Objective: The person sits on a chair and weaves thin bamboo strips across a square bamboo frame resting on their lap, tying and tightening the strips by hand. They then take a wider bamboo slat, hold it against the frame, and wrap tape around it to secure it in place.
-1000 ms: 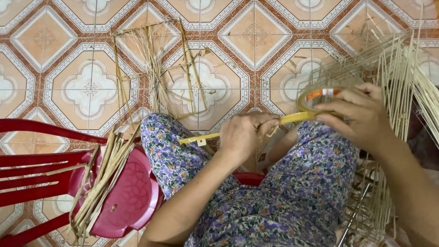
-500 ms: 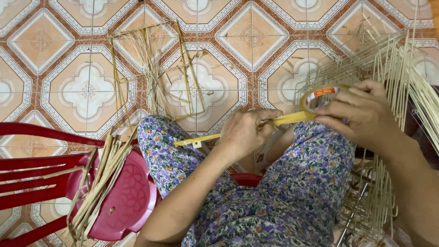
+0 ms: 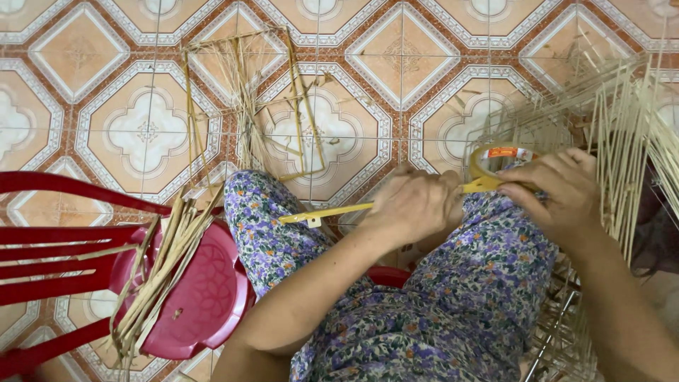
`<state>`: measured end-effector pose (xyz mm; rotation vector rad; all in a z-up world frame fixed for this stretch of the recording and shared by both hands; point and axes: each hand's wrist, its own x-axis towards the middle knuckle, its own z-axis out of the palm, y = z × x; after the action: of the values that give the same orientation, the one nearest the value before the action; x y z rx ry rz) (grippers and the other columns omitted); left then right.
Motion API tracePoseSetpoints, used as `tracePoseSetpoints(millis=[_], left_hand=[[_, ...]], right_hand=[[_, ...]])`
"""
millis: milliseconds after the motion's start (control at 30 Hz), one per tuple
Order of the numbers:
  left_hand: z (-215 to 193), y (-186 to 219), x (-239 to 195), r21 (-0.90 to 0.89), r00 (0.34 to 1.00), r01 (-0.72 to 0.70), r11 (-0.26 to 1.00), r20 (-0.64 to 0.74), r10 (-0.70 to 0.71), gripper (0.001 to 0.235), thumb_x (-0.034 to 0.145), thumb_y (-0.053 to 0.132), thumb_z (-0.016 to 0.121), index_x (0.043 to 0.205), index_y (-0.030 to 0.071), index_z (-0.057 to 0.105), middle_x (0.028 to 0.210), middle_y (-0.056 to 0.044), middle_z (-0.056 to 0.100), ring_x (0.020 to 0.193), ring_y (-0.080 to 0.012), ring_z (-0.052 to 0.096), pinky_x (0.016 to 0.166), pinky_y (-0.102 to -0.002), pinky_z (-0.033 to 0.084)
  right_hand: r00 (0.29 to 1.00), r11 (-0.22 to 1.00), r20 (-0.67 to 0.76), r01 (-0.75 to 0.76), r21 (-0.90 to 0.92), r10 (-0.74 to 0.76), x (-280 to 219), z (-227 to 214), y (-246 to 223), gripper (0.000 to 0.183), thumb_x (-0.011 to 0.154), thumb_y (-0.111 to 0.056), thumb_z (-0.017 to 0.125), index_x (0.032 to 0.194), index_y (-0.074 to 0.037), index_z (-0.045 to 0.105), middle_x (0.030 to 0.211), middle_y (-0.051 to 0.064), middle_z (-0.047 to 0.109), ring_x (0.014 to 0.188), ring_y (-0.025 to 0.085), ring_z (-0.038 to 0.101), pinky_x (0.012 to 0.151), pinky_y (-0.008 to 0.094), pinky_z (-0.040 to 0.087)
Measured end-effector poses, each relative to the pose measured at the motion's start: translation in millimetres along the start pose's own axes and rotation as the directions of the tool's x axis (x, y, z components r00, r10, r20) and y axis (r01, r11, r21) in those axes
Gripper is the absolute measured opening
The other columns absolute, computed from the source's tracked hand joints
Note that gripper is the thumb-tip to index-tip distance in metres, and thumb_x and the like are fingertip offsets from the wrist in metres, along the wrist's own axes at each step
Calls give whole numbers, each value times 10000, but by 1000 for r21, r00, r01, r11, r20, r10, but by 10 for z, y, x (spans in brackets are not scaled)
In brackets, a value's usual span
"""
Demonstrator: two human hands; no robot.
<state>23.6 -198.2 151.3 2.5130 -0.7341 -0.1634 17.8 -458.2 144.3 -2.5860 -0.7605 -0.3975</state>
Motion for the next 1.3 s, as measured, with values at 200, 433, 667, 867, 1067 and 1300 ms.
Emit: tracePoseSetpoints(millis=[200,433,667,867,1067,1300], left_hand=[[193,-238,180,-418,984,98,903,177,-25,324,1031,347,485,1011,148,741,715,-39,745,648,-178,719,711,-426,574],[-340,-52,205,-409,846,427,806,495,-196,422,1029,461,510,1023,122,761,856,-39,773,755,-187,758,796,-393,600],[104,-426,401,-585,992,-122,802,-53,112,429,944,285,691,1329,105,629,1323,-131,634,1116,-248,642,938,-398,513],[26,-487,487,-789,952,24,615,205,226,357,976,248,687,1320,154,669,1196,-44,735,1059,-158,687,933,-327,553],[-5,-473,427,-798,973,29,602,160,166,301,950,132,707,1250,106,689,1155,-38,741,1060,-130,687,935,-287,551],[3,-523,413,-831,975,196,520,220,-17,252,935,75,720,1186,96,708,964,-15,741,843,-79,665,746,-252,555]], right_hand=[[986,982,-79,-138,130,149,-91,240,93,162,925,-196,815,1058,-125,755,967,-3,715,873,139,598,914,345,390],[959,914,-103,-215,343,264,18,230,-77,142,939,-117,767,1080,-104,758,990,19,707,923,161,610,934,335,442],[967,935,-127,-171,310,219,162,187,-130,124,944,-135,770,1063,-106,752,971,10,709,888,150,585,942,346,407],[983,989,-179,-11,147,38,451,138,-297,110,914,-153,784,1005,-117,734,904,5,668,884,180,560,895,388,371],[980,955,-135,-105,277,147,419,219,-297,97,924,-144,768,1010,-105,745,885,11,657,882,178,560,880,381,404],[558,716,-492,-306,627,669,-833,-78,656,103,1149,-23,579,1187,-16,675,1170,91,701,1057,183,681,990,309,595]])
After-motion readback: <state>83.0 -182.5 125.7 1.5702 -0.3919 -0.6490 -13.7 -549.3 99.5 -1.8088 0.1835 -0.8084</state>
